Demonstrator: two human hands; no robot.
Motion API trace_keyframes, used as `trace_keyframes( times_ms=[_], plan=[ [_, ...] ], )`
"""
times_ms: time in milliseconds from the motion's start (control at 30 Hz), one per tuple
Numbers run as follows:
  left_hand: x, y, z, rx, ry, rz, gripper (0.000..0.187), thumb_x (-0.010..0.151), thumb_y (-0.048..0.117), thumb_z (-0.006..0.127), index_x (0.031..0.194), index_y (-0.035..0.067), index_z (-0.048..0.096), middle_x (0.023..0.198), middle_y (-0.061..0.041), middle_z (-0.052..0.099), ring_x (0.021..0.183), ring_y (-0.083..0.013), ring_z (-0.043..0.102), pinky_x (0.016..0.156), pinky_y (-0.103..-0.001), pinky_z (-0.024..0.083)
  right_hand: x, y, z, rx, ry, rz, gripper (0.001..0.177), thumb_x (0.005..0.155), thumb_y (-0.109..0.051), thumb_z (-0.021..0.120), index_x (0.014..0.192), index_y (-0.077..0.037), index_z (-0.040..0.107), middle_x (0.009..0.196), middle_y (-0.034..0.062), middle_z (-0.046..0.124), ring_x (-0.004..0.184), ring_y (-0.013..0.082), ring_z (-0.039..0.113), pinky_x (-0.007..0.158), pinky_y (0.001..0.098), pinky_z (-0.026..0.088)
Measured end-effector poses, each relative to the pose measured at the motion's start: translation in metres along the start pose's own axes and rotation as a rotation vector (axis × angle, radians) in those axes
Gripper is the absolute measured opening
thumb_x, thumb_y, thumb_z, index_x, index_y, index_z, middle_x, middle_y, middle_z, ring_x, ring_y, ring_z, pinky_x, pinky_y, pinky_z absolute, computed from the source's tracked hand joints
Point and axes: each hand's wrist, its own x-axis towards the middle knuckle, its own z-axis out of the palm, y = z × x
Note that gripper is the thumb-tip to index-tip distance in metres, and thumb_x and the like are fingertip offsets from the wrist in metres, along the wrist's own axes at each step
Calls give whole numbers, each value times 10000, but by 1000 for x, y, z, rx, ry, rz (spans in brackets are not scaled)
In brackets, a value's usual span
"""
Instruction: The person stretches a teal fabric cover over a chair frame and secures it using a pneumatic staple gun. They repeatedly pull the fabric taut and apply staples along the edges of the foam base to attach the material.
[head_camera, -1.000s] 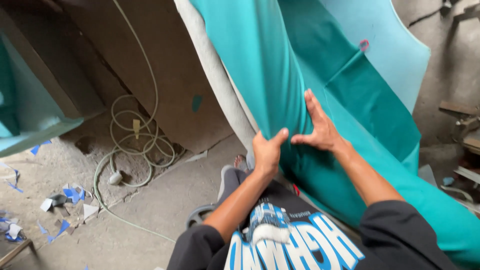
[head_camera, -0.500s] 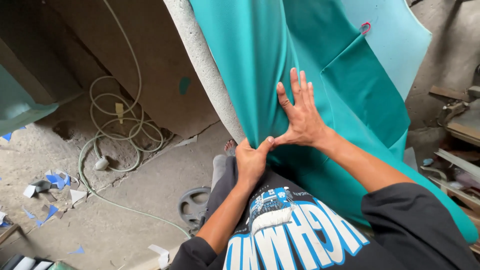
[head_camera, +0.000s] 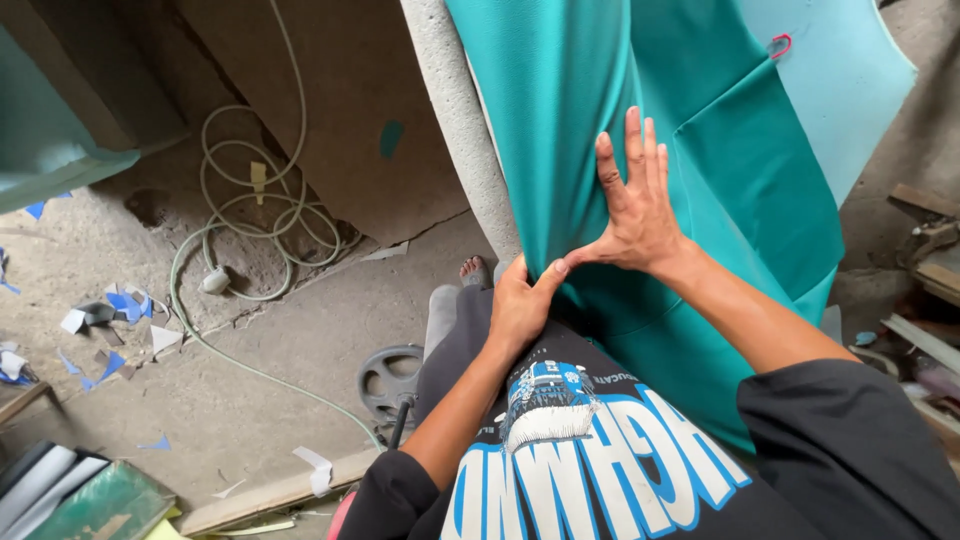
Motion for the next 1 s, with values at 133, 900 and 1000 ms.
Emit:
trace_keyframes(
  times_ms=[133, 900, 1000],
  plan=[
    [1, 1, 0, -13, 95, 179, 322, 877, 391, 825, 777, 113, 696, 641, -77, 704, 694, -188, 710, 682, -395, 546, -3, -2, -8, -60, 1, 20, 1601, 484, -946, 812, 1728, -158, 183, 1728, 303, 12, 1548, 635, 73, 1176, 844, 157],
    [8, -58, 27, 291, 164, 296, 420, 890, 520, 588, 801, 138, 439, 746, -166, 622, 771, -440, 581, 716, -522, 446, -71, -5, 19, -454, -114, -209, 1246, 651, -855, 830, 1716, -469, 310, 1768, 214, -56, 1601, 530, -40, 1074, 910, 298],
    [7, -73, 32, 189, 209, 471, 412, 922, 429, 592, 757, 148, 339, 576, -95, 491, 598, -348, 511, 649, -471, 397, -71, -8, 12, -512, -127, -216, 1320, 591, -902, 807, 1721, -460, 288, 1763, 225, -53, 1598, 526, -38, 1062, 903, 305]
  ],
)
